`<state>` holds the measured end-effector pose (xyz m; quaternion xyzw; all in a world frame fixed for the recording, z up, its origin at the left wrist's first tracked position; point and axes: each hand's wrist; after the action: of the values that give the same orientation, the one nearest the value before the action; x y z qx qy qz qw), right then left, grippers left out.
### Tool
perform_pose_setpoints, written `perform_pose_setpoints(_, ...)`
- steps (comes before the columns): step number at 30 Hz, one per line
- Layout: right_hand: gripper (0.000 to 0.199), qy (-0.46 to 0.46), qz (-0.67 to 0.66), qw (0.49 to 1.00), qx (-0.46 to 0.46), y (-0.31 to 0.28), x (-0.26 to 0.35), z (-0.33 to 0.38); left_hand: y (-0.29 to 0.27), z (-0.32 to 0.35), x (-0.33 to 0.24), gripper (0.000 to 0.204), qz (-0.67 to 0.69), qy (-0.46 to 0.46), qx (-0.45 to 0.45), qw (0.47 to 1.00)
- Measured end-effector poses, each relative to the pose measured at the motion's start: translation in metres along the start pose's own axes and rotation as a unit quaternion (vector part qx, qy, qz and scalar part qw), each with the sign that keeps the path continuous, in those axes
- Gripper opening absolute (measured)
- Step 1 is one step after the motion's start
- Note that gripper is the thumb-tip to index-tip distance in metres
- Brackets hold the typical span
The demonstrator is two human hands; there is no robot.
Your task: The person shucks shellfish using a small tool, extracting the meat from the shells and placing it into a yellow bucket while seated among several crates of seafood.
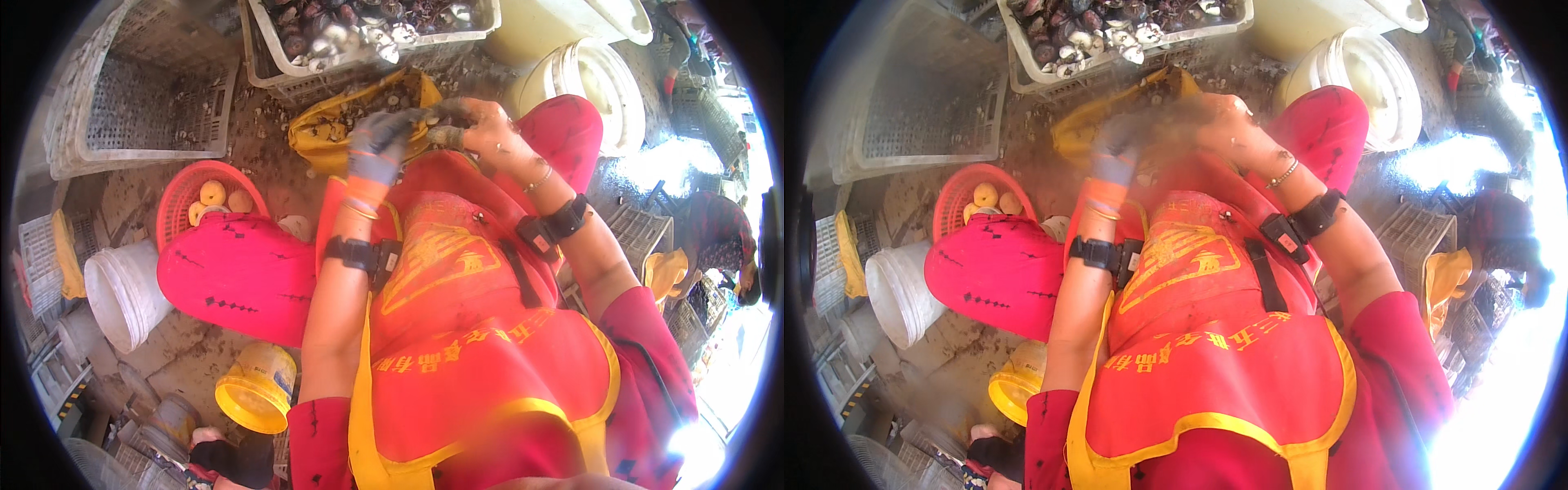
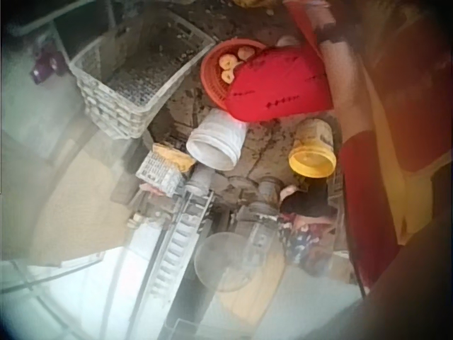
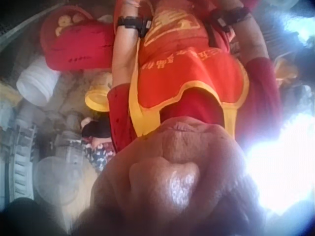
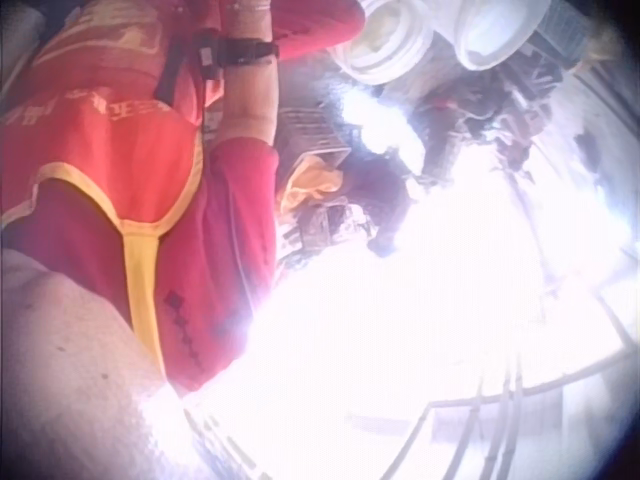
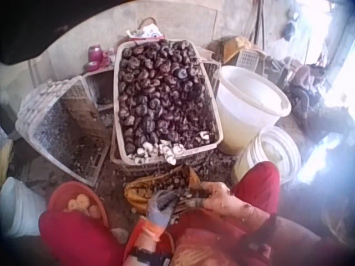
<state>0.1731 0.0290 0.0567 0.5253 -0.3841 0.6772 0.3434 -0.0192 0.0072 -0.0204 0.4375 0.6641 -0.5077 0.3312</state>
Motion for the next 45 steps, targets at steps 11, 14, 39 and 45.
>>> perform_pose_setpoints(11,0.037,0.061,0.035,0.997,-0.024,0.010,0.009,0.000,-0.003,0.003,0.023,0.021,0.162,-0.222,0.003,0.961)
perform_pose_setpoints(14,0.037,-0.025,0.050,0.998,0.019,0.005,0.003,0.003,-0.002,0.005,-0.004,0.020,0.233,-0.131,-0.059,0.962)
perform_pose_setpoints(39,0.038,0.040,-0.052,0.996,-0.062,0.014,0.021,0.019,-0.004,0.001,0.049,0.031,-0.021,-0.133,-0.037,0.990)
perform_pose_setpoints(45,0.035,-0.071,0.135,0.986,-0.061,0.012,-0.013,0.003,0.004,-0.010,-0.013,0.030,0.079,-0.076,0.029,0.994)
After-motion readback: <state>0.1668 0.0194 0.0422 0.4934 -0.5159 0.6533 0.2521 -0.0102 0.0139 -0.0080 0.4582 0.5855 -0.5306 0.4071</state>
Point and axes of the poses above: each hand's wrist, its own z-axis away from the middle knuckle, its own y-axis out of the palm, x = y × z, and after that the axes turned 13 degrees about -z, right-handed
